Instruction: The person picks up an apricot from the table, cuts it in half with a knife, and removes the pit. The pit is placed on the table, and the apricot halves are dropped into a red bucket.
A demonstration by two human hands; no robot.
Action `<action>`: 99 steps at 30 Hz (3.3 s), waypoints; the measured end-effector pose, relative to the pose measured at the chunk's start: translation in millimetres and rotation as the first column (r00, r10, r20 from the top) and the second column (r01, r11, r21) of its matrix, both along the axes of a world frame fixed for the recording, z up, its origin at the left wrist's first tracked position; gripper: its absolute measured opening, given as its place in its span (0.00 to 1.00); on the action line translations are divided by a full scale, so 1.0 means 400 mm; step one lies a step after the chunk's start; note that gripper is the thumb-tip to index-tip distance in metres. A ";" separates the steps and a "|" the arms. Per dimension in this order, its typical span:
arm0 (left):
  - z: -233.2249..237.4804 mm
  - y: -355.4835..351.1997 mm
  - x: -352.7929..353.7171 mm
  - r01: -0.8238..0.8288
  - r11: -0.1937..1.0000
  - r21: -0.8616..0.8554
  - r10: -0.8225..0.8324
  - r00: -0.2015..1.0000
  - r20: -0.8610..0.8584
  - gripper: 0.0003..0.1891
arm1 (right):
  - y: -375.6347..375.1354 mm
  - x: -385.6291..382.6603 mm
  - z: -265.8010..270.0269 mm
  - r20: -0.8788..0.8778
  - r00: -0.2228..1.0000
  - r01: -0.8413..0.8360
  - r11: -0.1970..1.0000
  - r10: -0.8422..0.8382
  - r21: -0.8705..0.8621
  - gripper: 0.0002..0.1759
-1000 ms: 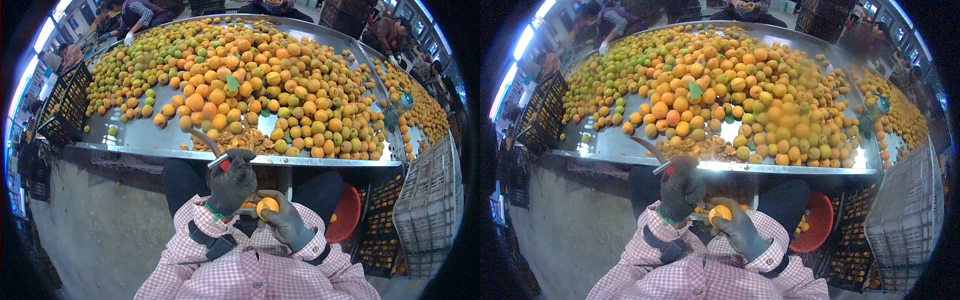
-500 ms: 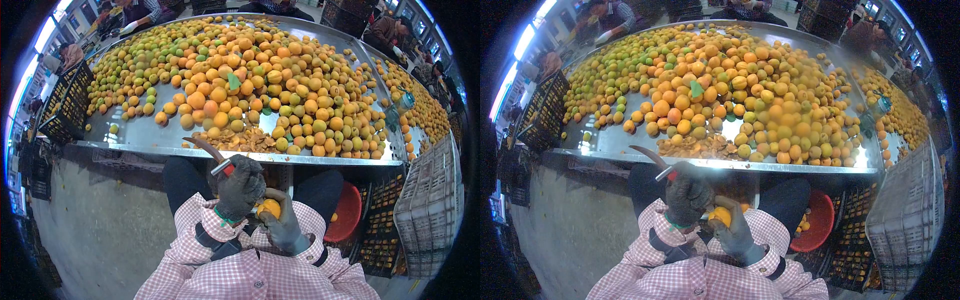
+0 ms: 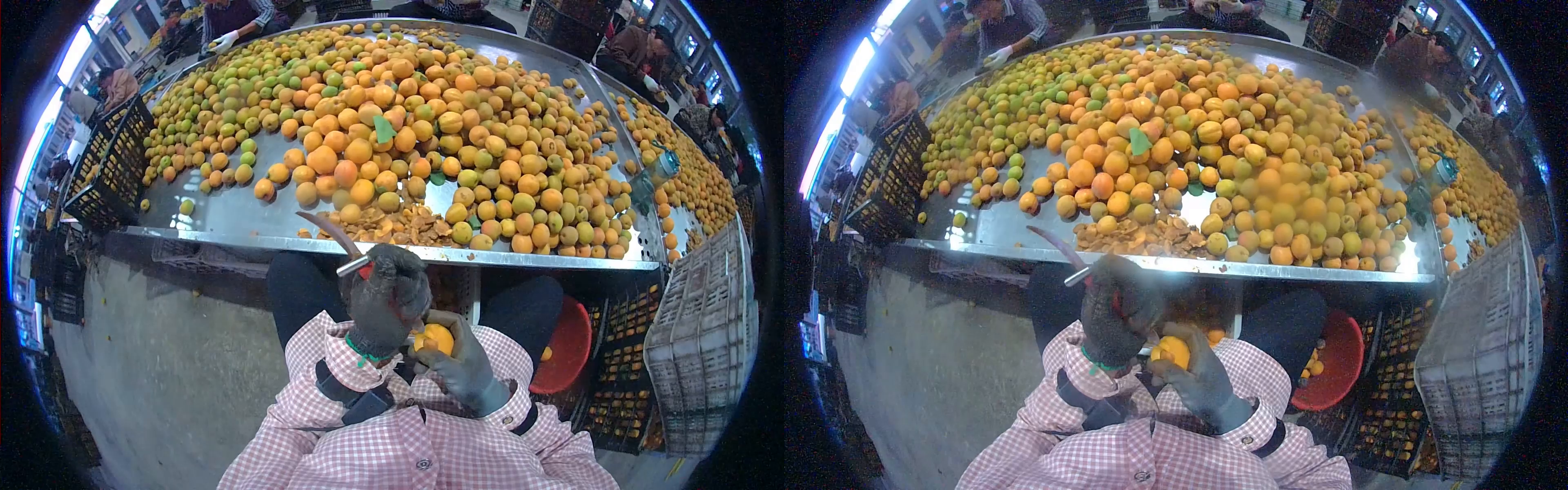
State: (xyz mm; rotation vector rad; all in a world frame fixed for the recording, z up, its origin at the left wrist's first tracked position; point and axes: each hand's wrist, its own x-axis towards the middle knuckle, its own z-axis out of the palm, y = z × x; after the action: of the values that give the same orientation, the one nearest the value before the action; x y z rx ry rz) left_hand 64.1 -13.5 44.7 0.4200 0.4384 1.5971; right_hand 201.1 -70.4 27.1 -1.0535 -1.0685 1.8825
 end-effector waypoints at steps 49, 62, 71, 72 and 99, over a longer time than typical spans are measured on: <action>0.041 -0.007 -0.003 0.294 0.945 -0.144 -0.270 0.949 0.160 0.13 | 0.027 0.014 -0.001 0.200 0.961 -0.055 0.580 -0.191 0.813 0.17; -0.027 0.045 -0.033 0.372 0.891 -0.261 -0.318 0.921 0.224 0.12 | 0.098 0.022 0.010 0.570 0.817 -0.499 0.604 0.088 0.621 0.19; -0.019 0.075 -0.139 0.225 0.961 -0.164 -0.120 0.866 0.485 0.16 | 0.124 -0.015 -0.019 0.166 0.985 -0.121 0.848 0.039 0.517 0.19; -0.008 0.074 -0.157 0.154 0.963 -0.219 -0.034 0.882 0.470 0.17 | 0.146 -0.010 -0.018 0.168 0.985 -0.109 0.846 0.023 0.522 0.19; -0.156 -0.007 -0.184 0.304 0.866 -0.397 -0.227 0.947 0.229 0.09 | 0.471 0.168 0.053 0.811 0.007 -0.467 0.715 -0.584 0.519 0.18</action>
State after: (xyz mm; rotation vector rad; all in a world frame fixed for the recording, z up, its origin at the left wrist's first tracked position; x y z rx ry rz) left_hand -9.3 -16.1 -17.9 -0.0012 0.5545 1.2105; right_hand 268.3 118.1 48.2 -1.8926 -2.2155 -0.0569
